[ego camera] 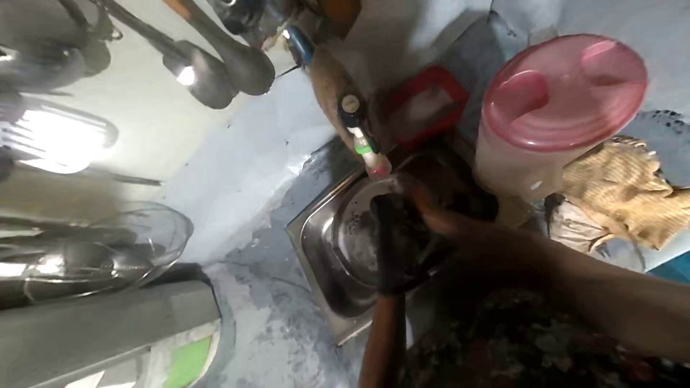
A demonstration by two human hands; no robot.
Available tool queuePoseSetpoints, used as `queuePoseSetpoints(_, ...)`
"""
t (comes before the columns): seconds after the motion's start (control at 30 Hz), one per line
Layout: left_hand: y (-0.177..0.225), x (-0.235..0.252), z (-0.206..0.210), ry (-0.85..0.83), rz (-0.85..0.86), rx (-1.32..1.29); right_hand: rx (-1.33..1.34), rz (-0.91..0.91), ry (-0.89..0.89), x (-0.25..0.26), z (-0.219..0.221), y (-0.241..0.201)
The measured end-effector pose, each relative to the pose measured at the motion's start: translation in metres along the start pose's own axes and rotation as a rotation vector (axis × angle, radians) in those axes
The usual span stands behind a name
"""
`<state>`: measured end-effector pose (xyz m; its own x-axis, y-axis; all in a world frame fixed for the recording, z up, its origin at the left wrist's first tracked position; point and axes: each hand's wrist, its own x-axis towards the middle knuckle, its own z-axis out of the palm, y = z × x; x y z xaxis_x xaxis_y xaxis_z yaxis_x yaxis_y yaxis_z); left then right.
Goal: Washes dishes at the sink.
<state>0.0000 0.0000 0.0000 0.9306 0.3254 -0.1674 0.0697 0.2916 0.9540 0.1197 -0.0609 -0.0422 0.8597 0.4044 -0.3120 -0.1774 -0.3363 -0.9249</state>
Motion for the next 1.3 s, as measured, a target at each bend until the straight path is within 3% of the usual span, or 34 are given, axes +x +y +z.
queuePoseSetpoints(0.07,0.008,-0.006,-0.007,-0.126,0.029,0.425,-0.071,0.037,0.093,0.042,-0.026,-0.011)
queuePoseSetpoints(0.13,0.012,-0.010,-0.004,-0.153,0.046,0.661,0.375,0.088,0.266,0.072,-0.046,-0.029)
queuePoseSetpoints(0.23,0.032,-0.004,0.021,-0.211,0.083,1.071,0.552,0.129,0.239,0.076,-0.081,-0.054)
queuePoseSetpoints(0.33,0.043,0.017,0.039,-0.248,0.108,1.368,0.458,-0.088,0.177,0.060,-0.090,-0.036)
queuePoseSetpoints(0.43,0.050,0.032,0.033,-0.286,0.324,1.198,0.388,-0.238,0.028,0.034,-0.093,0.012)
queuePoseSetpoints(0.5,0.075,0.039,0.054,-0.383,0.376,1.203,0.363,-0.027,-0.020,-0.033,-0.107,-0.004)
queuePoseSetpoints(0.57,0.084,0.061,0.062,-0.470,0.249,1.119,0.291,0.123,-0.006,-0.064,-0.108,-0.009)
queuePoseSetpoints(0.67,0.079,0.108,0.041,-0.339,0.046,0.944,0.253,-0.181,0.014,-0.060,-0.098,0.056)
queuePoseSetpoints(0.7,0.086,0.115,0.048,-0.275,0.020,1.017,0.265,-0.282,0.001,-0.062,-0.095,0.070)
queuePoseSetpoints(0.77,0.109,0.111,0.071,-0.288,0.089,1.294,0.386,-0.214,-0.102,-0.084,-0.098,0.065)
queuePoseSetpoints(0.87,0.131,0.108,0.111,-0.498,0.368,1.782,0.590,-0.171,-0.227,-0.087,-0.110,0.074)
queuePoseSetpoints(0.97,0.153,0.123,0.159,-0.722,0.288,2.096,0.411,0.042,-0.215,-0.106,-0.142,0.021)
queuePoseSetpoints(1.03,0.171,0.135,0.182,-0.851,0.365,1.952,0.471,0.139,-0.201,-0.111,-0.155,0.007)
queuePoseSetpoints(1.13,0.170,0.148,0.220,-0.785,0.508,1.555,0.613,0.205,-0.207,-0.109,-0.157,0.008)
queuePoseSetpoints(1.3,0.114,0.179,0.258,-0.881,0.391,1.590,0.053,-0.097,-0.358,-0.100,-0.160,0.014)
